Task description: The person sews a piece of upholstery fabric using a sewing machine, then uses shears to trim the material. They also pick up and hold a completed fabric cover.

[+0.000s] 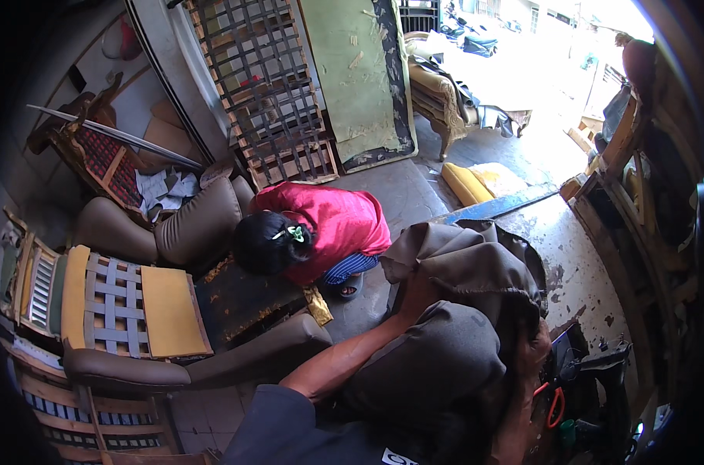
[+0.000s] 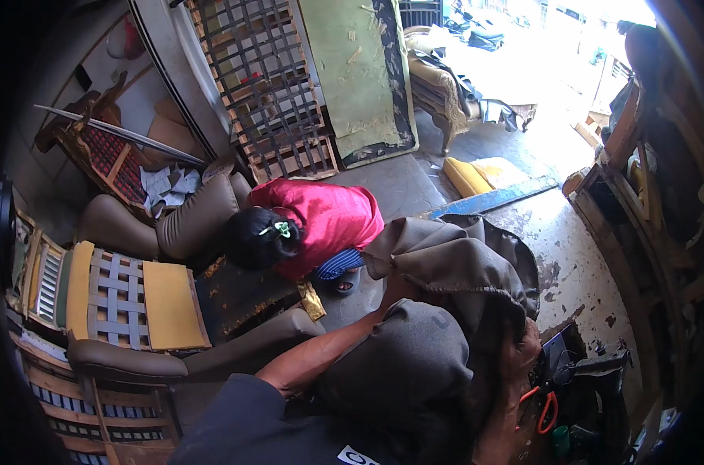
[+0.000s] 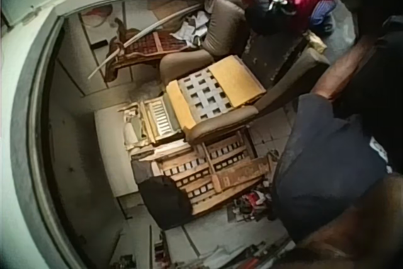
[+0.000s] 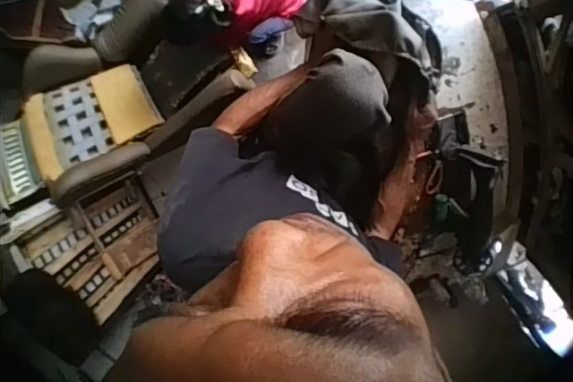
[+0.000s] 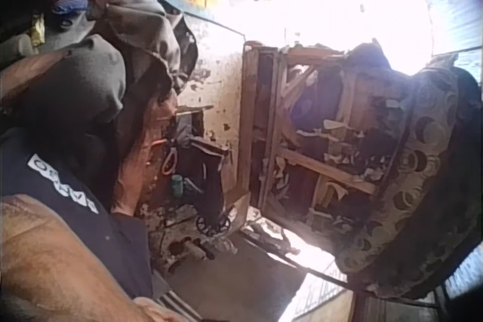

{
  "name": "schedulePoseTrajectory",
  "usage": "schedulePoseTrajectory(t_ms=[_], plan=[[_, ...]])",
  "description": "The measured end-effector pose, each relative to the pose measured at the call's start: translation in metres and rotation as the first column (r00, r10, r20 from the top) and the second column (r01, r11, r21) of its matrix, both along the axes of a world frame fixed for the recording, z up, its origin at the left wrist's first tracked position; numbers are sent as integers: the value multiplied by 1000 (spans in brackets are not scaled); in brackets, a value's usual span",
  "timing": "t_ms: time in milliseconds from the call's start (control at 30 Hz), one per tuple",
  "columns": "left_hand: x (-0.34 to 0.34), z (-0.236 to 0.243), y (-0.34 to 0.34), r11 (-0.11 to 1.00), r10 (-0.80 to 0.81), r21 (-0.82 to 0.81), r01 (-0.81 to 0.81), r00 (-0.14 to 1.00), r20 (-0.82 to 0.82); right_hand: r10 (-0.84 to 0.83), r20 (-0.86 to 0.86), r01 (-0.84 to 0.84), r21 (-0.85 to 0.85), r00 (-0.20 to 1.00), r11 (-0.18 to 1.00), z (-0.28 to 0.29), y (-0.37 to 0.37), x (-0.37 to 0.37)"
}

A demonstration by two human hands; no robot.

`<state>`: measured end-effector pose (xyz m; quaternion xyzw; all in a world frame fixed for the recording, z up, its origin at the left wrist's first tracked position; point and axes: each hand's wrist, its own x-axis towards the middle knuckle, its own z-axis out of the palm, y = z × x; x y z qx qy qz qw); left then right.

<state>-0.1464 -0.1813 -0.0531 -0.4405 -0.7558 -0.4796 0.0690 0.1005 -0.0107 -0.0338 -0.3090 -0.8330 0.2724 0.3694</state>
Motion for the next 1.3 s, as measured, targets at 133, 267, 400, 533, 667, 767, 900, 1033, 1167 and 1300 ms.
schedulePoseTrajectory(t_ms=[133, 267, 400, 533, 667, 767, 900, 1033, 1167, 1300], plan=[[3, -1, 0, 1000, -8, 4, 8, 1000, 6, -28, 17, 28, -8, 999, 1000, -4, 2, 2], [4, -1, -2, 1000, -8, 2, 8, 1000, 9, -25, 48, 32, -143, 999, 989, 9, -6, -1], [4, 2, -1, 1000, -14, 15, 14, 1000, 16, -22, 61, 31, -136, 998, 990, 6, -3, 0], [2, 13, 0, 999, -21, 41, 20, 999, 27, -18, 16, 19, -16, 1000, 1000, -6, 2, 0], [9, 31, 3, 994, -61, 95, 56, 997, 46, -18, 19, 19, -41, 1000, 999, -3, 1, 2], [9, 37, 5, 990, -79, 120, 72, 995, 55, -26, 51, 32, -115, 998, 993, -6, 4, 4], [11, 43, 6, 987, -94, 140, 83, 993, 70, -28, 35, 30, -69, 999, 997, -7, 2, 1], [12, 45, 8, 984, -103, 152, 91, 992, 77, -19, -17, 18, -65, 1000, 998, -4, 0, -1], [13, 47, 7, 985, -101, 151, 88, 991, 86, -33, 9, 34, -95, 999, 995, -5, -2, -3], [18, 48, 15, 978, -131, 179, 110, 985, 109, -38, 27, 40, -76, 999, 996, -3, 4, 4]])
